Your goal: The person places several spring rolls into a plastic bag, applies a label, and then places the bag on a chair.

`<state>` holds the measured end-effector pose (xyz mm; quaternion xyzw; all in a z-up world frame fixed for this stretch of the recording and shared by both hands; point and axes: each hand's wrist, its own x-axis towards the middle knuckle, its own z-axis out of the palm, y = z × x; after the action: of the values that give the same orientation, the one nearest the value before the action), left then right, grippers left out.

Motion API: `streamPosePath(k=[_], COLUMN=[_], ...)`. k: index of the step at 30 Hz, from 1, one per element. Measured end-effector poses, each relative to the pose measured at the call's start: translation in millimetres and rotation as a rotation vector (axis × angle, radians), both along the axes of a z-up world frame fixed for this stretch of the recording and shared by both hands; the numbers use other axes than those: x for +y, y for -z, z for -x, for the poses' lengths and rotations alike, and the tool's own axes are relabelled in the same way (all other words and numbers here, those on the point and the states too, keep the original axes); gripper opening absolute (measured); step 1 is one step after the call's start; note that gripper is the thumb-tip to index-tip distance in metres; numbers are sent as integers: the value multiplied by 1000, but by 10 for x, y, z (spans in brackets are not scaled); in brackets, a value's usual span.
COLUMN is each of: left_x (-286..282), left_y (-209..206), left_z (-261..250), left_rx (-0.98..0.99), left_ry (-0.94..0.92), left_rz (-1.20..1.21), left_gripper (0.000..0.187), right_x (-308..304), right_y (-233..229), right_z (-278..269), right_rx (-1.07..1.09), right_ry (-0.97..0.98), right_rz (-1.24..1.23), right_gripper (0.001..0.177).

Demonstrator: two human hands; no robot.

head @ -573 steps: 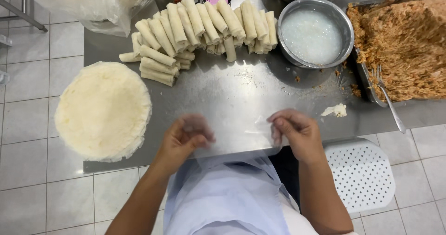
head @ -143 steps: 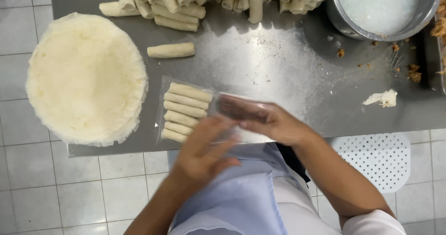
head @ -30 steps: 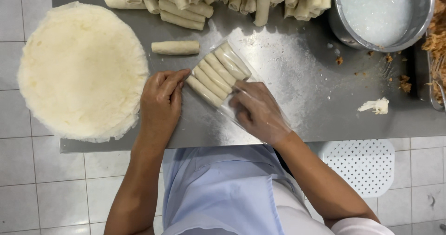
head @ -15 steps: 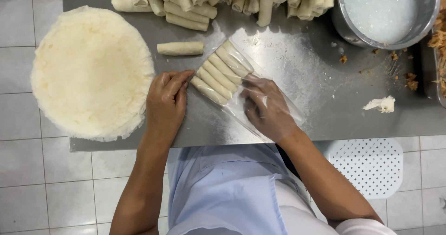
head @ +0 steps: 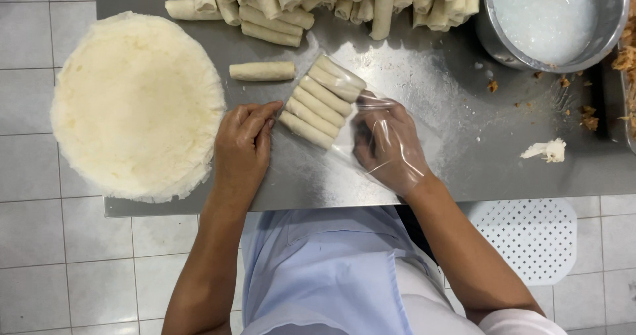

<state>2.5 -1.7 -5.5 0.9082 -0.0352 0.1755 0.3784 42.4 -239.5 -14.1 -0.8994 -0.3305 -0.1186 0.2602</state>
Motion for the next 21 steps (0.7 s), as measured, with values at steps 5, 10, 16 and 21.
streamPosePath(k=[5,10,16,21], left_x=[0,10,10,-6], left_y=[-3,8,7,6], left_z=[-3,6,-18,-4], left_rx=[-2,13,-9,8], left_ry=[3,2,14,-1], left_rz=[0,4,-7,0], left_gripper=[25,26,25,25], right_x=[-37,23,44,268], right_y=[81,-52,-235,-414], right_z=[-27,9,-57,-276], right_rx=[137,281,318,644], right_ry=[30,24,22,-19], right_rz=[100,142,293,410], right_gripper=[29,58,50,54])
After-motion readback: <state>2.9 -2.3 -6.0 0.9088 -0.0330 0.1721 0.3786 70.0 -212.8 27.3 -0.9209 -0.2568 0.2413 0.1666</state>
